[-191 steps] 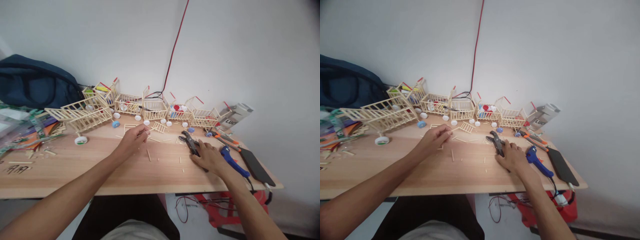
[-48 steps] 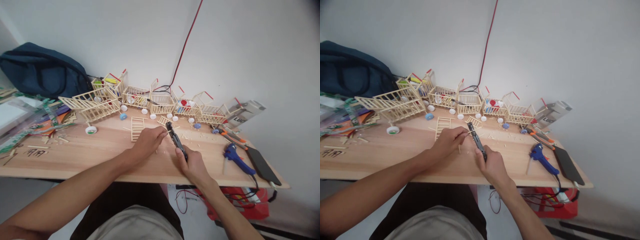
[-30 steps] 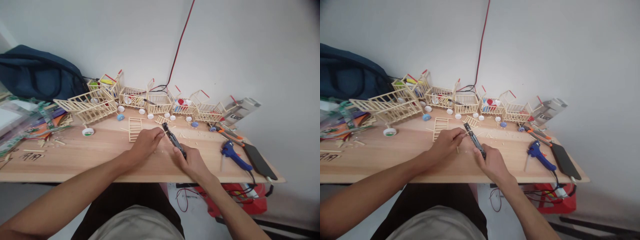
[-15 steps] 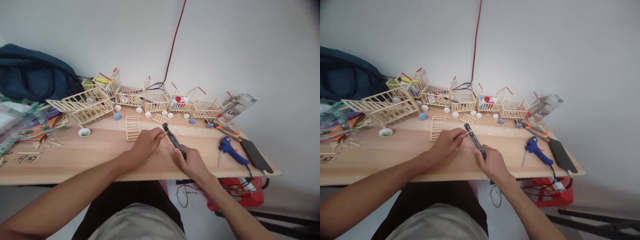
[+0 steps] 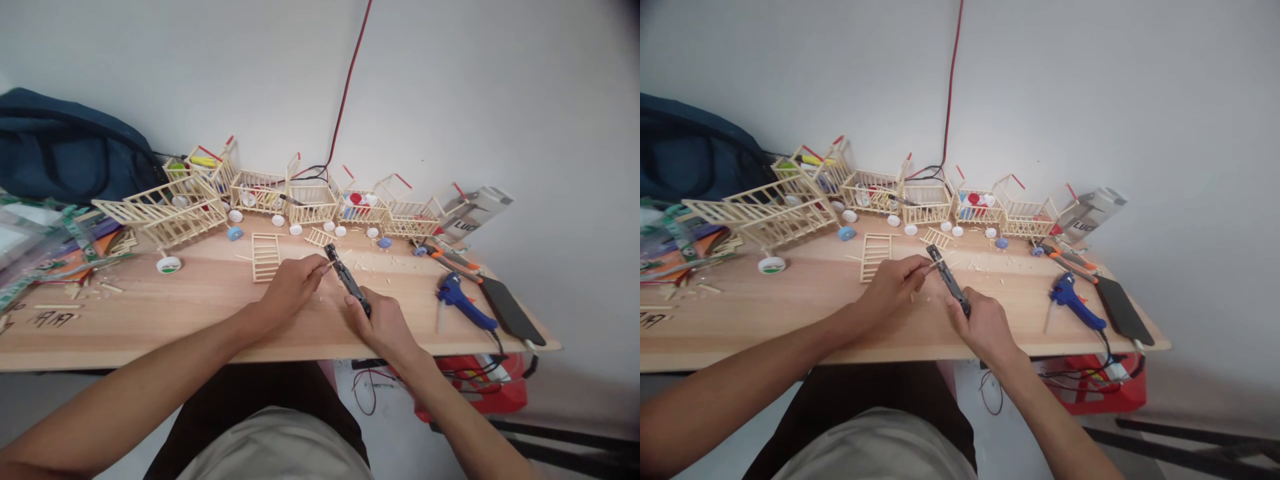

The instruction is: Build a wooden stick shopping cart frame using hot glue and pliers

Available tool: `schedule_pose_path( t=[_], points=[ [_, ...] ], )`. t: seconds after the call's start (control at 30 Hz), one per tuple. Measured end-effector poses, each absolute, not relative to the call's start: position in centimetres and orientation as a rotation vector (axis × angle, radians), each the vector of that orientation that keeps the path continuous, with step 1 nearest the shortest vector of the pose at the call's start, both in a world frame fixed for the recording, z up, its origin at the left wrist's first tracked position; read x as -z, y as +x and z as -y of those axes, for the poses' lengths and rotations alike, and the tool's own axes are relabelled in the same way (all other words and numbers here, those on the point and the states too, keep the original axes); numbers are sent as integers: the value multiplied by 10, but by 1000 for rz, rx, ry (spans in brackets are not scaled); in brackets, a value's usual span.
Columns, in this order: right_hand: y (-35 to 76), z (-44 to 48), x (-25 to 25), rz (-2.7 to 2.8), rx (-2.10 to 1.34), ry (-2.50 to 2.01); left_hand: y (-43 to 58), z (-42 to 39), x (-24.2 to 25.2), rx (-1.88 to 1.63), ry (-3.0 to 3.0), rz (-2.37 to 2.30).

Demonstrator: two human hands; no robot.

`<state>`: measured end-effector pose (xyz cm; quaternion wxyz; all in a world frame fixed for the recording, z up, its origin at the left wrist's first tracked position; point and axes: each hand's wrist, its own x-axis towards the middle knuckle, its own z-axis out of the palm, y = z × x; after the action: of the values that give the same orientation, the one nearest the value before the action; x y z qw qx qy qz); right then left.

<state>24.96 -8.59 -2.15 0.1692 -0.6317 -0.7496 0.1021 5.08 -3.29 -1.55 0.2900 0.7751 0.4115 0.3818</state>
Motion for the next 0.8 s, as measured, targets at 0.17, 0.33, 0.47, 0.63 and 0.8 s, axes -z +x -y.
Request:
schedule_pose_path(
  t=[0.17,0.33,0.47,0.63,0.8],
  points=[
    [248,83,13,2177,-248,-1830,47,32,15,-1051,2066,-1090],
    [249,79,16,2160,-288,-1716,46,31,15,-1032,2067,-1105],
    [251,79,19,2151,-309,-1699,49,31,16,-1027,2072,-1096],
    [258,81,21,2118,-279,-1733,50,31,16,-1020,2045,-1067],
    [284,72,15,2030,41,-2094,48,28,13,-972,1762,-879]
  ],
)
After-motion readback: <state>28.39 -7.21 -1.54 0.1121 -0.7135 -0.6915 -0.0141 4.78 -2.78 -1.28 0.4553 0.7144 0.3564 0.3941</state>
